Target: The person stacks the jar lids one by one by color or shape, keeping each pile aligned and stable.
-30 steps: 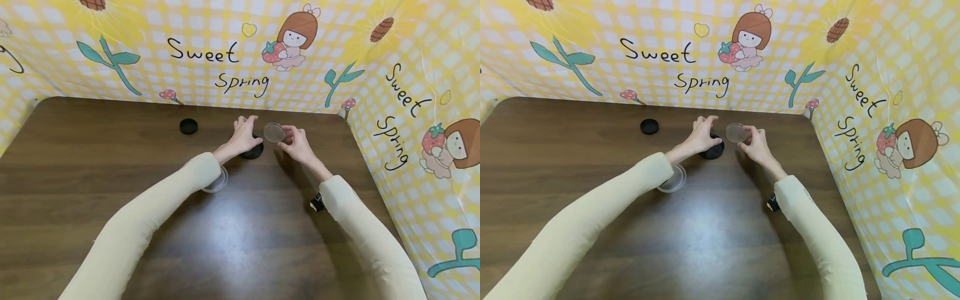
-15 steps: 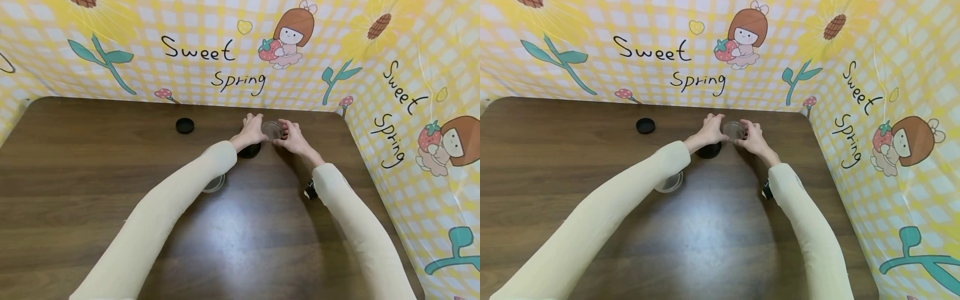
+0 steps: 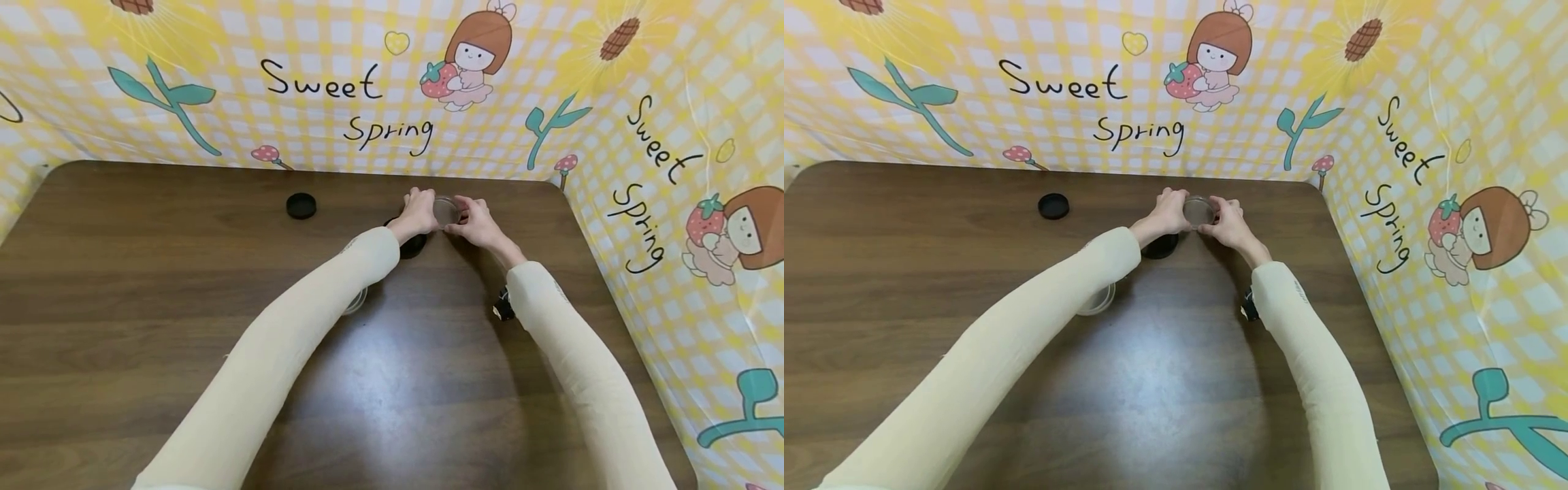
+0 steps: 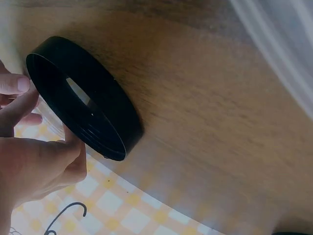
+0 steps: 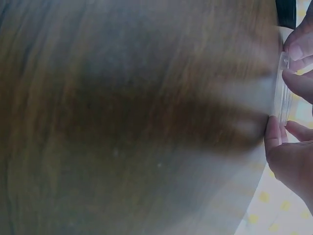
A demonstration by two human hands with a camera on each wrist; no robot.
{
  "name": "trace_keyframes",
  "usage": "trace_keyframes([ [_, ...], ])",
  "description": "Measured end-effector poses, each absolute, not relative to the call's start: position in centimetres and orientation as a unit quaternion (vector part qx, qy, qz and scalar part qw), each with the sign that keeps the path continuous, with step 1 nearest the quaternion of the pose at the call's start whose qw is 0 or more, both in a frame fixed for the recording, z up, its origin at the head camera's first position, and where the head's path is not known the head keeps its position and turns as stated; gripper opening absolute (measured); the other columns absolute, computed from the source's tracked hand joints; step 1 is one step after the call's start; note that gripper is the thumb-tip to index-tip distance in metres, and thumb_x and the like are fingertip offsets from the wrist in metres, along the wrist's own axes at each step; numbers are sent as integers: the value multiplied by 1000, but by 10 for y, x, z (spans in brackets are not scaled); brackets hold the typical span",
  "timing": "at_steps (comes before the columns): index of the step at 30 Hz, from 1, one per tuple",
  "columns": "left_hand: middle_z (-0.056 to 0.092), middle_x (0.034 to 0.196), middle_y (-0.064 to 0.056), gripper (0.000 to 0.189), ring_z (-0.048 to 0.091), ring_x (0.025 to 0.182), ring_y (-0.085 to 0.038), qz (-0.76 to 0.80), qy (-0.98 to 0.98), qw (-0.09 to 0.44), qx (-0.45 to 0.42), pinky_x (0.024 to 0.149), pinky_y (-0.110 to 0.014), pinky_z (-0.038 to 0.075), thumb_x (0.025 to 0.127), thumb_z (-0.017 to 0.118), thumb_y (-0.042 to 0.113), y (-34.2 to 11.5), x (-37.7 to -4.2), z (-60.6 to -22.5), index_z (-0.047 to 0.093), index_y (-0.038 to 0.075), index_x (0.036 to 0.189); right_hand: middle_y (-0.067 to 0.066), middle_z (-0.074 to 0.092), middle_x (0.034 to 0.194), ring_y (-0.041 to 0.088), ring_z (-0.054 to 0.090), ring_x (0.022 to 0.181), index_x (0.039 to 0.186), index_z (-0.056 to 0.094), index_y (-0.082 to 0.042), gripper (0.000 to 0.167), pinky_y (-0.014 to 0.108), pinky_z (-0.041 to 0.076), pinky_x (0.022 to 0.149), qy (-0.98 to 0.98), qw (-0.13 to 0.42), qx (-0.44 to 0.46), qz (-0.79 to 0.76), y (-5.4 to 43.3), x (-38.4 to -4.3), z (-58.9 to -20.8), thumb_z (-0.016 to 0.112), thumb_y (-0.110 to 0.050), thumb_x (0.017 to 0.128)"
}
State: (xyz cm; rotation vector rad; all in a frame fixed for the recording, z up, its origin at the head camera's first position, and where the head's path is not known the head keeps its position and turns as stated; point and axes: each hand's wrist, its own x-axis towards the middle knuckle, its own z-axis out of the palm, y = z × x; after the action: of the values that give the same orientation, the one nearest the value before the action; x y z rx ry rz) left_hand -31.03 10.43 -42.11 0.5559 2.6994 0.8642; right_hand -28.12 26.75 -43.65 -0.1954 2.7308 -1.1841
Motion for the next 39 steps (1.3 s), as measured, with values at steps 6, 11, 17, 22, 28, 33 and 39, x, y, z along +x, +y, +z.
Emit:
trace_keyframes([
  [6,48,130,-19,56,38,118,-38,295,929,126,183,99,-42,35,81,76,9,104,-310,-421,51,0,131,32,27,134,40,46,117,146,29,9,73,43,44,95,911,80,-51,-402,267,-280,-438,70,-5,87],
  [11,47,131,-19,60,40,119,-38,314,925,122,173,100,-42,36,79,78,9,100,-310,-419,51,0,132,32,31,133,41,48,115,144,31,11,71,44,45,94,904,77,-60,-415,265,-280,-438,70,-3,87],
  [17,48,129,-18,61,41,118,-37,330,921,120,171,100,-41,37,77,81,10,95,-311,-418,52,0,131,32,31,134,40,49,114,143,32,12,69,43,45,94,907,73,-71,-409,264,-281,-435,70,-3,87],
  [22,47,129,-19,63,42,120,-37,333,919,124,169,100,-40,38,78,81,10,94,-311,-417,51,1,132,31,33,135,39,49,114,143,33,11,68,42,46,93,906,76,-70,-410,266,-282,-435,69,-4,87],
  [28,48,129,-18,63,42,119,-34,332,918,122,179,100,-38,38,78,80,10,92,-310,-417,51,-1,132,29,36,137,40,49,116,143,33,10,68,43,45,94,900,84,-68,-423,266,-281,-435,69,-2,87],
  [33,50,127,-18,62,42,118,-32,337,915,118,189,99,-37,38,78,80,9,88,-309,-414,51,-2,131,26,41,139,38,50,116,143,34,10,67,44,45,94,894,87,-66,-435,265,-280,-433,69,-2,87],
  [39,51,125,-18,61,41,117,-31,342,910,114,206,98,-37,37,79,79,10,82,-308,-411,51,-3,131,25,43,140,38,50,117,142,35,9,66,44,44,95,896,86,-63,-432,262,-277,-428,70,-2,87],
])
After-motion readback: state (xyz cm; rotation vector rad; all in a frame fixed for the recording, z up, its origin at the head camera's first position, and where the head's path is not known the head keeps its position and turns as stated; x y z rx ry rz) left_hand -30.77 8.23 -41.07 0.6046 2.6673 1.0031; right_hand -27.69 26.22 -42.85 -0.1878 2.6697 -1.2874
